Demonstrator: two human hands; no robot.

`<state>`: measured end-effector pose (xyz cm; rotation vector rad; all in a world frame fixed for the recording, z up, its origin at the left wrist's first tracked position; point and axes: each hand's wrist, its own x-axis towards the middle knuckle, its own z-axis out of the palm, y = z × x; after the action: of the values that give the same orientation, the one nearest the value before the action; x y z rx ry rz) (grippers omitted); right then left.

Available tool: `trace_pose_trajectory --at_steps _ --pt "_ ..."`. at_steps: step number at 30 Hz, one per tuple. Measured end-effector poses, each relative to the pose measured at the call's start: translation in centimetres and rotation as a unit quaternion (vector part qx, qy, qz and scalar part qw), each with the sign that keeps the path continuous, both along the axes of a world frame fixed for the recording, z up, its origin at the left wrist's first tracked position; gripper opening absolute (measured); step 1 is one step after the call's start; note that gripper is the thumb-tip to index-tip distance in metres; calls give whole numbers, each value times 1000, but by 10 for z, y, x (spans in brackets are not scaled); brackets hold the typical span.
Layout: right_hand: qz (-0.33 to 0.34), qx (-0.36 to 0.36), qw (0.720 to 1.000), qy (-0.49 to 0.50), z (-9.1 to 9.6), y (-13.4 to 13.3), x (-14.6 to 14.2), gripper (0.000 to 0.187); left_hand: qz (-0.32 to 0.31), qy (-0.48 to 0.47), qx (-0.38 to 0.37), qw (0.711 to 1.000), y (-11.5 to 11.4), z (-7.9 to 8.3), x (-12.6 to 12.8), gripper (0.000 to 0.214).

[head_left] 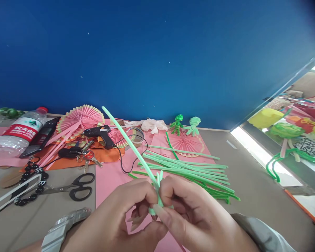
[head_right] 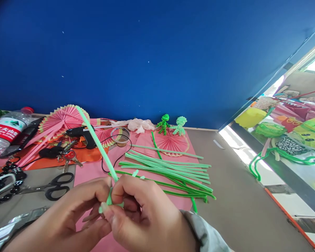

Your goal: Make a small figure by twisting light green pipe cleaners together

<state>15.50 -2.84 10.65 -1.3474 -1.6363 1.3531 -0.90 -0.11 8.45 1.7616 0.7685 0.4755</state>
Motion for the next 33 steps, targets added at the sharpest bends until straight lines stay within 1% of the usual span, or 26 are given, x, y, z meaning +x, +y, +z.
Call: trace_pose_trajectory --at_steps 2,4,7,10,12,15,18,21,24,26,29,33 --pt "8 32 999 -18 1 2 2 22 -3 -6 10 1000 0 1 -1 9" --pt "17 73 997 -30 3 5 6 19 4 -29 21 999 1 2 -2 7" --pt "53 129 990 -28 7 9 11 15 8 -76 15 997 2 3 -4 11" --pt "51 154 986 -46 10 8 12 15 9 -89 21 996 3 3 -4 15" --pt "36 140 987 -75 9 7 11 13 9 -85 32 996 4 1 -3 16" --pt "72 80 989 -104 8 5 10 10 -2 -83 41 996 4 -3 -1 16" --pt "77 24 991 -102 7 6 10 12 -10 -79 43 996 3 -6 -1 15" --pt "72 -8 995 -74 7 7 12 15 -2 -59 33 998 2 -8 -1 15" --pt "72 -25 996 -44 6 7 12 20 0 -34 31 999 1 -7 -1 17" --pt "64 -29 996 -45 5 7 12 21 6 -15 42 999 0 -6 0 17" --pt "65 -19 996 -49 2 6 11 22 16 18 49 999 0 -6 1 15" --pt "58 -1 997 -53 1 7 10 25 24 41 32 998 -1 -4 2 15"
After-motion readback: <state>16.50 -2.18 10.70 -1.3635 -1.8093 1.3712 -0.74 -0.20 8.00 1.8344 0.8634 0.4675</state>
